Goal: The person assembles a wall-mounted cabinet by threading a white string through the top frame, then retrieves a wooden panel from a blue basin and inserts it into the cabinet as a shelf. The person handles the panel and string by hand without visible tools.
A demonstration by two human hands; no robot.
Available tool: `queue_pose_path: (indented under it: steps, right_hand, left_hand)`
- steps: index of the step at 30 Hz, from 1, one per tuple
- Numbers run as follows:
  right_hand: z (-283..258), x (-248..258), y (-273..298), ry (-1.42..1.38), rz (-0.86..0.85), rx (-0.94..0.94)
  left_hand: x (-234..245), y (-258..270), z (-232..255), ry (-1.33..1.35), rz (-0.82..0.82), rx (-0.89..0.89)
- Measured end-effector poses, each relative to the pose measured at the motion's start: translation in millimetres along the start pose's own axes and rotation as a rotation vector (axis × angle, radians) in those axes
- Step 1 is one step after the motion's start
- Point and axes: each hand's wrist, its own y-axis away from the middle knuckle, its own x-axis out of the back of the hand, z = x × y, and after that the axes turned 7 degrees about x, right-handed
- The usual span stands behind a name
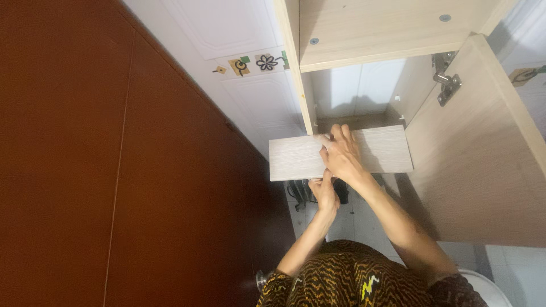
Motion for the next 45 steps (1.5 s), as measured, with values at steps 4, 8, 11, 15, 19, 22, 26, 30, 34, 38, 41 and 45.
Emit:
queue_pose_path:
  steps: [4,8,11,15,19,22,26,30,34,38,41,45]
  right_hand:
    - [-1.5,1.3,-1.3,0.003,0.005,0.006]
    - [-3.0,3.1,1.3,-0.025,0.003,-0.013]
    - [-1.8,3.2,2.3,-0.019,-0.003,-0.004]
    - [2.1,-1.4,1.7,0.021,-0.01,0.019]
    - [0.0,3.7,1.9,0.001,-0.06,-0.006]
    - [-4.4,28.3,10.7,-0.135,-0.012,-0.093]
    - [1.4,87.4,24.3,-0.097,-0.204,-0.162]
    - [-12.3,118.7,40.3,0.125,-0.587,-0.269]
    - [-12.9,113.5,46.6,0.185,-0.655,-0.217]
    - [2.9,93.6,56.6,0.662,-0.603,0.109]
    - [8.2,71.4,66.3,0.373,-0.606,0.157]
    - [10.0,53.2,76.9,0.357,-0.431,0.288]
  left_hand:
    - [4.0,-3.9,-5.6,0.003,0.001,-0.009]
    - [9.6,-7.9,-13.4,0.03,-0.006,-0.016]
    - [11.7,-10.6,-17.1,0.03,0.005,-0.017]
    - [12.1,-11.4,-18.4,0.053,0.005,-0.028]
    - [11.0,-8.2,-13.3,0.015,-0.008,-0.006]
    - [15.2,-9.4,-5.2,-0.036,0.024,0.007]
    - [41.7,-21.9,11.4,-0.086,0.07,0.039]
    - [76.4,-48.1,35.7,-0.063,-0.006,0.01]
    - [101.4,-66.5,58.9,-0.399,0.029,0.02]
    - [107.1,-72.6,83.5,-0.396,-0.067,0.039]
    - [104.3,-72.1,100.2,-0.4,-0.123,0.064]
    - [97.1,-67.6,114.0,-0.459,-0.157,0.114]
